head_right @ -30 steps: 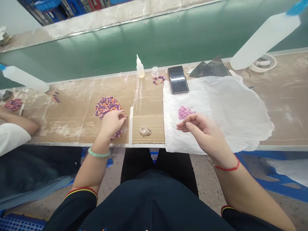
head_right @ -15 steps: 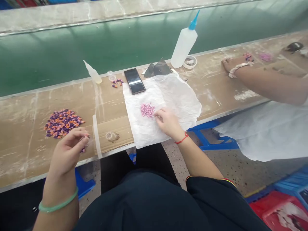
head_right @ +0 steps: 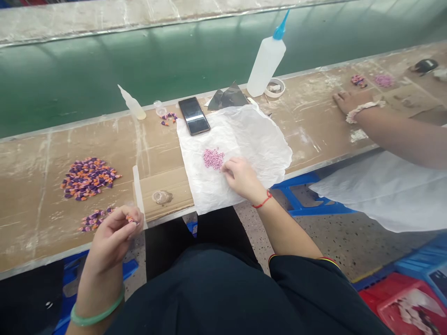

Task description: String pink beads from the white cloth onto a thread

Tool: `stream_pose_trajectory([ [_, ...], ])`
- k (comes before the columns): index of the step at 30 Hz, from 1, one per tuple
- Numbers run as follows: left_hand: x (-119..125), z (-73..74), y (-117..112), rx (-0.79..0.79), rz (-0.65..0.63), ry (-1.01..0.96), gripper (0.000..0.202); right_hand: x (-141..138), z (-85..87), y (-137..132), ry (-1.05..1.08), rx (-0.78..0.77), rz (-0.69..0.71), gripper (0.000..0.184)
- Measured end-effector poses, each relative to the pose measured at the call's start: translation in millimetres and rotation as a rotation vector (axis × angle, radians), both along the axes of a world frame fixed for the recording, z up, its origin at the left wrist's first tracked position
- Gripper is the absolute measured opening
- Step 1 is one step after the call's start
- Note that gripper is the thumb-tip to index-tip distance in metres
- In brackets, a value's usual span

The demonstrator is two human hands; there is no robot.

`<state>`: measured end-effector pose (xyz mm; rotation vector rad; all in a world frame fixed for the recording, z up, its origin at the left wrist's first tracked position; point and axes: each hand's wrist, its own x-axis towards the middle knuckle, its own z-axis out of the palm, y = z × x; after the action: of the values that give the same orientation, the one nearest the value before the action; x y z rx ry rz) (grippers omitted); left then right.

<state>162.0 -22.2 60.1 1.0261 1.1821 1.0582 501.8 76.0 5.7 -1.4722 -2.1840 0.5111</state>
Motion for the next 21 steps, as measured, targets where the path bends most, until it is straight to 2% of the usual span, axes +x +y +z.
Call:
stream_pose_trajectory([
  [9,3,-15.1,-15,-0.009,-0.195,0.041,0.032,-12,-2.2,6,-0.087,0.017,0.004,0.011],
  [17,12,-8.6,-20,-0.006,-0.213,0.136,0.031,-20,-7.0,6,-0.161,0.059,0.043,0.013],
  [19,17,-6.9,-20,-0.039,-0.231,0.102,0.034,-21,-4.0,3,-0.115,0.078,0.027,0.014],
  [21,25,-5.6,-18,-0.08,-0.218,0.053,0.041,-26,4.7,-5,0.035,0.062,0.028,0.014],
])
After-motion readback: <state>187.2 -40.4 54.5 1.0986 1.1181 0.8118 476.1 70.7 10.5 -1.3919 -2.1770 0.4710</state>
